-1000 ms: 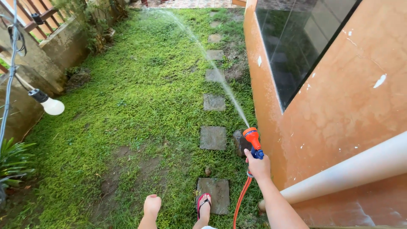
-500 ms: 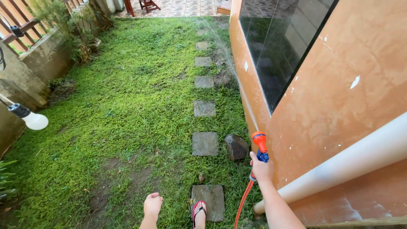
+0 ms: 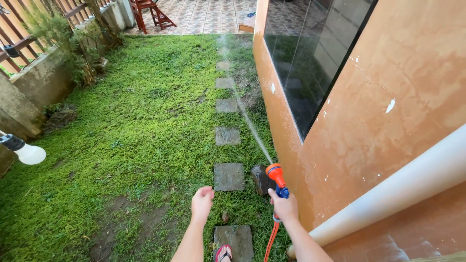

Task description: Watering a small garden area and spraying a wall using a garden hose with a spray nozzle.

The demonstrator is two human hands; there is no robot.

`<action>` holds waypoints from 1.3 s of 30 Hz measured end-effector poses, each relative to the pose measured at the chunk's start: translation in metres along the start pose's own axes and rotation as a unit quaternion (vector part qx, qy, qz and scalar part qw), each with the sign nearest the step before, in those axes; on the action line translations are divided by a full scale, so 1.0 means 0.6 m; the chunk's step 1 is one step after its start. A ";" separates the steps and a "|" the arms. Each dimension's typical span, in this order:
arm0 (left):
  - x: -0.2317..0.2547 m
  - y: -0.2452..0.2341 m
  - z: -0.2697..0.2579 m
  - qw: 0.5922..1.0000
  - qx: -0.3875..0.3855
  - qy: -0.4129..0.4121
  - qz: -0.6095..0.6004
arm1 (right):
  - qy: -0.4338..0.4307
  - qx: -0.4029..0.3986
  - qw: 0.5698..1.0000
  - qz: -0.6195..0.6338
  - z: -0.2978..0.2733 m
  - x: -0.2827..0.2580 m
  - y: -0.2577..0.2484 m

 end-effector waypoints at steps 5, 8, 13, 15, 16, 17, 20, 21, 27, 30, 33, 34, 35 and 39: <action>0.145 0.041 0.021 0.996 -0.054 0.058 -0.035 | -0.011 -0.070 0.996 -0.055 -0.003 -0.004 0.037; 0.200 0.052 0.023 0.998 -0.040 0.052 -0.017 | -0.009 -0.106 0.993 -0.058 -0.013 -0.016 0.048; 0.198 0.064 0.074 0.995 0.018 0.014 -0.098 | -0.003 -0.133 0.988 -0.071 -0.027 -0.035 0.061; 0.187 0.066 0.091 0.992 0.031 0.010 -0.125 | -0.005 -0.141 0.986 -0.089 -0.027 -0.034 0.067; 0.181 0.066 0.099 0.989 0.034 0.001 -0.147 | -0.011 -0.154 0.985 -0.073 -0.028 -0.033 0.071; 0.175 0.067 0.106 0.985 0.036 -0.009 -0.169 | -0.017 -0.167 0.984 -0.057 -0.027 -0.031 0.075; 0.157 0.068 0.116 0.977 0.043 -0.008 -0.211 | 0.003 -0.180 0.981 -0.079 -0.026 -0.032 0.082; 0.149 0.069 0.123 0.977 0.043 -0.008 -0.211 | 0.004 -0.180 0.981 -0.079 -0.023 -0.029 0.084; 0.072 0.051 0.159 0.986 0.028 -0.040 -0.159 | 0.064 -0.241 0.960 -0.127 -0.004 0.012 0.098; -0.018 0.030 0.192 0.980 0.043 -0.051 -0.187 | 0.131 -0.252 0.944 -0.165 0.013 0.063 0.101; -0.132 -0.008 0.178 0.982 0.045 -0.080 -0.167 | 0.184 -0.235 0.918 -0.261 0.021 0.151 0.098; -0.159 -0.023 0.168 0.984 0.039 -0.089 -0.152 | 0.191 -0.264 0.905 -0.274 0.021 0.167 0.093; -0.185 -0.038 0.156 0.985 0.032 -0.097 -0.138 | 0.198 -0.294 0.890 -0.286 0.021 0.181 0.086; -0.297 -0.101 0.062 0.979 0.070 -0.165 -0.100 | 0.281 -0.319 0.871 -0.245 0.013 0.260 0.075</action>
Point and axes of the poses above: each hand's wrist, its own z-axis towards the middle knuckle, its own y-axis out of the palm, x = y × z, the point moved 1 cm from there along z, towards the middle knuckle, and after that the axes turned 14 degrees about -x, right-handed, at the moved point
